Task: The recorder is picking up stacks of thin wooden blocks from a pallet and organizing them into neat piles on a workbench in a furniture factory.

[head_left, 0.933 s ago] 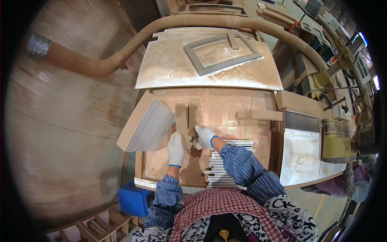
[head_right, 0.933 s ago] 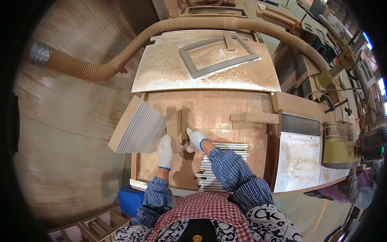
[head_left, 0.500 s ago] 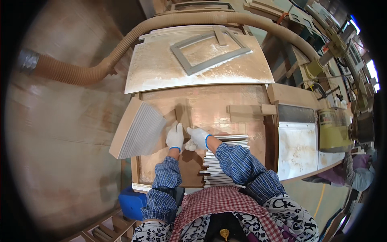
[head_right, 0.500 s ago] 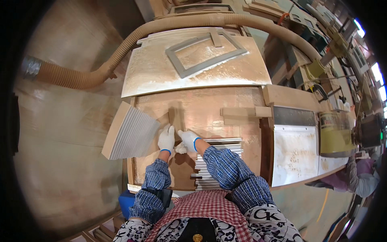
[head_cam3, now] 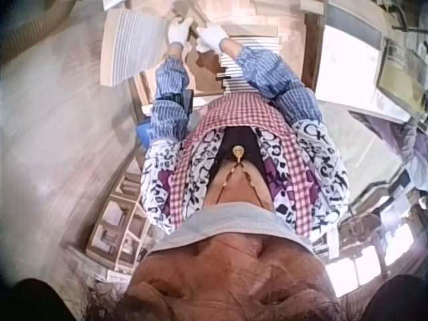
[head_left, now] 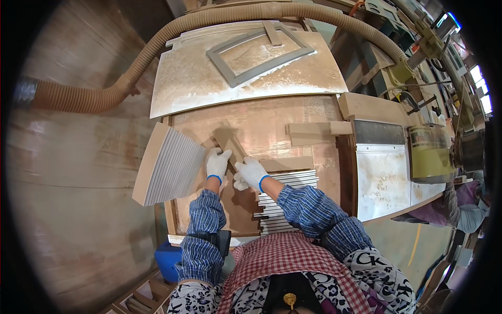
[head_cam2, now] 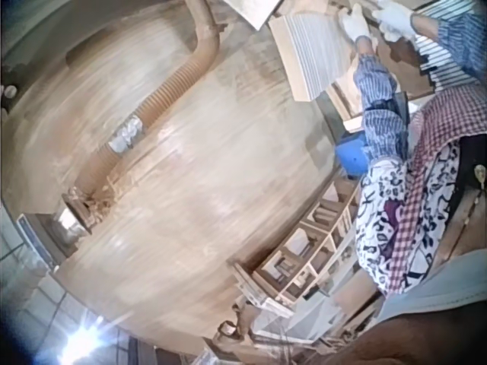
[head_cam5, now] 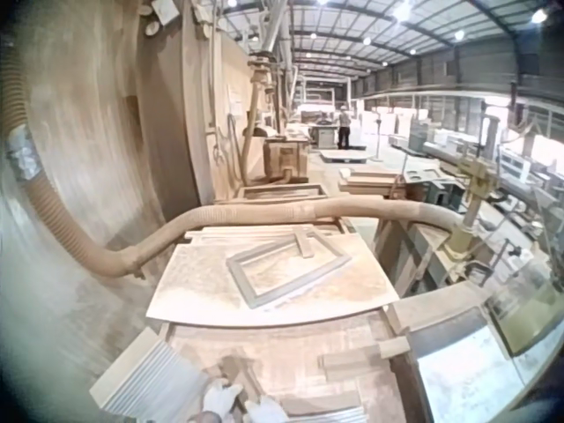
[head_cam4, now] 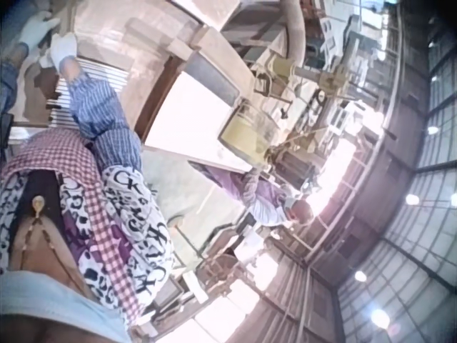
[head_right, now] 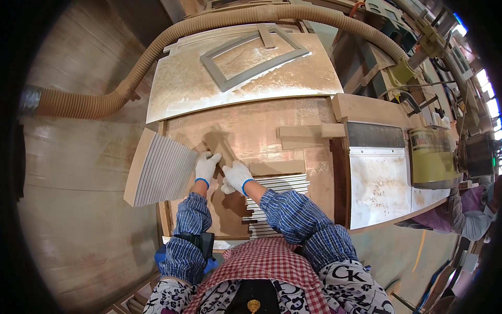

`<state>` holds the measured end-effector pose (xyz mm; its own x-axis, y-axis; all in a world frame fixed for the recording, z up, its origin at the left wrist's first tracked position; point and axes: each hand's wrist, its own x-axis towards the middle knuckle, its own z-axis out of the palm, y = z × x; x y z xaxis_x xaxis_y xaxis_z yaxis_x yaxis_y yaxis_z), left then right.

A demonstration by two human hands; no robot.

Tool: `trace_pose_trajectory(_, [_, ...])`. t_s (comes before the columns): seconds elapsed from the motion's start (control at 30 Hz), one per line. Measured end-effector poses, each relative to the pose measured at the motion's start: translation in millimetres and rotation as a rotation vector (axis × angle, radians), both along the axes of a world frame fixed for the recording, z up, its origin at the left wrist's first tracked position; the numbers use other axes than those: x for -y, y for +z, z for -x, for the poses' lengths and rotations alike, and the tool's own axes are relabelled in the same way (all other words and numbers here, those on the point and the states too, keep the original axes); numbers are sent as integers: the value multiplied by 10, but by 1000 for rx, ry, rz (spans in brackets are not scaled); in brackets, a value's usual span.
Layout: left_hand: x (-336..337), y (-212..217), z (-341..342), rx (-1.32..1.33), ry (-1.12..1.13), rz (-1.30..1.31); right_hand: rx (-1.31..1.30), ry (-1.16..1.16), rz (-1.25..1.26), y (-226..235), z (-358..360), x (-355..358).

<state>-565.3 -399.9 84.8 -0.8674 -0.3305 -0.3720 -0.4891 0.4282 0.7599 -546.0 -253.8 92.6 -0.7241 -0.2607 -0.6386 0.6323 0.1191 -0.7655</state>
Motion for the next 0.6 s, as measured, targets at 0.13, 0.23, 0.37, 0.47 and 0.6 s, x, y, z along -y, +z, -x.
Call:
trace_pose_trajectory(0.13, [-199, 77, 17, -132, 67, -21, 30, 39, 72, 26, 89, -112])
trace_pose_trajectory(0.23, [-159, 2, 34, -152, 60, 61, -472, 421, -424, 356, 123, -253])
trace_pose_trajectory(0.37, [-171, -134, 160, -73, -4, 172, -1003, 500, -884, 345, 120, -888])
trace_pose_trajectory(0.47, [-256, 95, 275, 53, -147, 123, -786, 660, -1093, 196, 20, -1316])
trace_pose_trajectory(0.6, [-482, 249, 259, 3, -174, 255, -884, 546, -1012, 142, 18, -1545])
